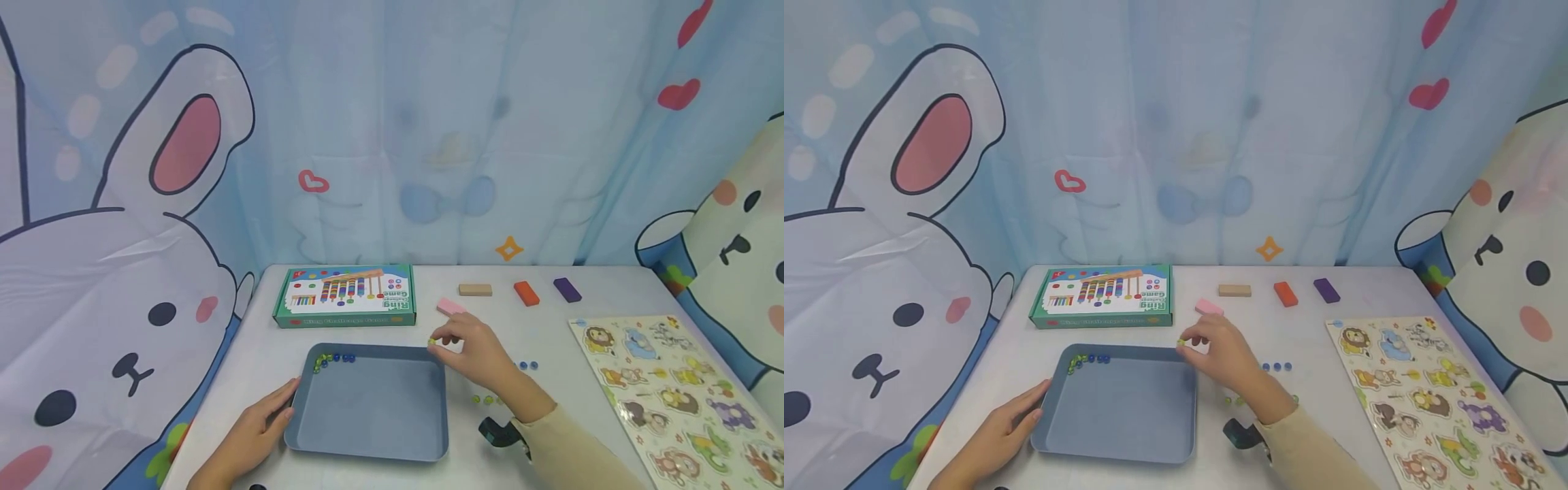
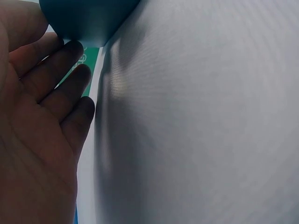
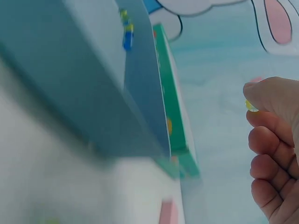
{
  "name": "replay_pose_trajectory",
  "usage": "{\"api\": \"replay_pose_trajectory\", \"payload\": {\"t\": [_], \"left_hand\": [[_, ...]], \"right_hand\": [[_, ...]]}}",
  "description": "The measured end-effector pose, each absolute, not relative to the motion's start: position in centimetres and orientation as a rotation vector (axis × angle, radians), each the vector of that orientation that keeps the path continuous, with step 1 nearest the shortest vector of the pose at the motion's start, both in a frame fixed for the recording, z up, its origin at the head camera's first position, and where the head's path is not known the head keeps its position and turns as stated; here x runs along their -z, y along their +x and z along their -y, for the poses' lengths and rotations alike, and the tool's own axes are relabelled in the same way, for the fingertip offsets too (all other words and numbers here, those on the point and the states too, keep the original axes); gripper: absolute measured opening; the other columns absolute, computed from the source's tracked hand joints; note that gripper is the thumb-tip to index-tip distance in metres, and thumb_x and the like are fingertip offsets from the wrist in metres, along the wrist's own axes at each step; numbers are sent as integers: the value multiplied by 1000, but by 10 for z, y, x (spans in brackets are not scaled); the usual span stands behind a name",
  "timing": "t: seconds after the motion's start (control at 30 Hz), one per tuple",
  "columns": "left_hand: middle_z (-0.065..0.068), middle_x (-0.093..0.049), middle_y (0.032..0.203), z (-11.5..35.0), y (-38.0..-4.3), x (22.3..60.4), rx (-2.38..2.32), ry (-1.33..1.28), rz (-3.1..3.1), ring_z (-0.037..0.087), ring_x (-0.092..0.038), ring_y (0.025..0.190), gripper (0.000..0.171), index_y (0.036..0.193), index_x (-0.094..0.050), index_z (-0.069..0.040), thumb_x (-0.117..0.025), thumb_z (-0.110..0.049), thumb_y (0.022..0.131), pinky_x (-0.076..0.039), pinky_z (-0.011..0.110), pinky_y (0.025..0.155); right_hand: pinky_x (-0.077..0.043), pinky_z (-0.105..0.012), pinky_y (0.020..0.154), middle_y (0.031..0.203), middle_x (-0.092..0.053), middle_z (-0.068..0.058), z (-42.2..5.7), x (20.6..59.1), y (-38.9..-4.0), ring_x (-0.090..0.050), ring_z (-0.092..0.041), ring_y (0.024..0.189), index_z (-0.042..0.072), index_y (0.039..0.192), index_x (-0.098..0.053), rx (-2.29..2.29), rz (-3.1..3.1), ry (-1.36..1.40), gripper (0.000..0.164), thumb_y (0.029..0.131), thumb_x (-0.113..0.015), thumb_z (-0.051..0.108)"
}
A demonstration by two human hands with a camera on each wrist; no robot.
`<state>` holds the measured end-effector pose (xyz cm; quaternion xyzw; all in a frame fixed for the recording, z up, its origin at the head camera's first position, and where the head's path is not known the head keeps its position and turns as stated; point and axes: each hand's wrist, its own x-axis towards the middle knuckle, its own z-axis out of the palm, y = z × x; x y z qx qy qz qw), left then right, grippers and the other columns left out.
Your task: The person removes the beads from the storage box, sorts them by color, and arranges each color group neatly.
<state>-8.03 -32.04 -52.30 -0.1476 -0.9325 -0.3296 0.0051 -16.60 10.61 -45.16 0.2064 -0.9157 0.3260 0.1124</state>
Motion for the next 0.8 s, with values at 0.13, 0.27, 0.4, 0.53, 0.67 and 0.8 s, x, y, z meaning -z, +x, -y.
{"api": "replay_pose_trajectory", "payload": {"t": [0.13, 0.27, 0.4, 0.53, 0.67, 0.8], "left_hand": [[2, -53, 159, 320, -81, 524, 1024, -463, 2921, 24, -52, 145, 50, 155, -52, -16, -60, -29, 108, -48, 39, 118], [1, -52, 160, 320, -81, 524, 1027, -448, 2931, 24, -51, 146, 50, 155, -52, -16, -60, -29, 108, -47, 41, 119], [1, -51, 160, 320, -81, 522, 1052, -427, 2945, 23, -50, 147, 50, 156, -51, -16, -60, -29, 108, -47, 43, 119], [1, -50, 161, 319, -81, 520, 1065, -411, 2962, 22, -49, 148, 51, 156, -50, -16, -59, -30, 108, -46, 43, 120], [2, -49, 161, 319, -81, 519, 1070, -400, 2970, 22, -49, 148, 51, 157, -50, -16, -59, -30, 109, -45, 45, 120], [2, -49, 162, 319, -81, 520, 1072, -397, 2972, 23, -49, 148, 51, 157, -50, -16, -59, -30, 109, -45, 44, 120]], "right_hand": [[-62, -33, 76, 84, -67, 9, -140, 460, -159, -63, -15, 86, 21, 96, -80, -887, 2676, 517, 17, 82, -91, 22], [-60, -31, 74, 83, -66, 11, -171, 467, -151, -62, -14, 85, 21, 94, -80, -833, 2662, 441, 17, 82, -91, 19], [-60, -32, 72, 82, -66, 13, -197, 475, -141, -63, -13, 82, 22, 93, -80, -794, 2633, 384, 16, 81, -91, 18], [-62, -34, 71, 82, -66, 13, -217, 482, -132, -63, -12, 81, 22, 91, -80, -762, 2633, 322, 15, 81, -91, 18], [-61, -32, 71, 83, -68, 10, -229, 484, -125, -63, -13, 83, 22, 92, -80, -731, 2681, 246, 15, 81, -90, 19], [-58, -30, 70, 84, -68, 8, -241, 487, -119, -63, -14, 85, 22, 93, -80, -723, 2727, 185, 14, 82, -89, 21]]}}
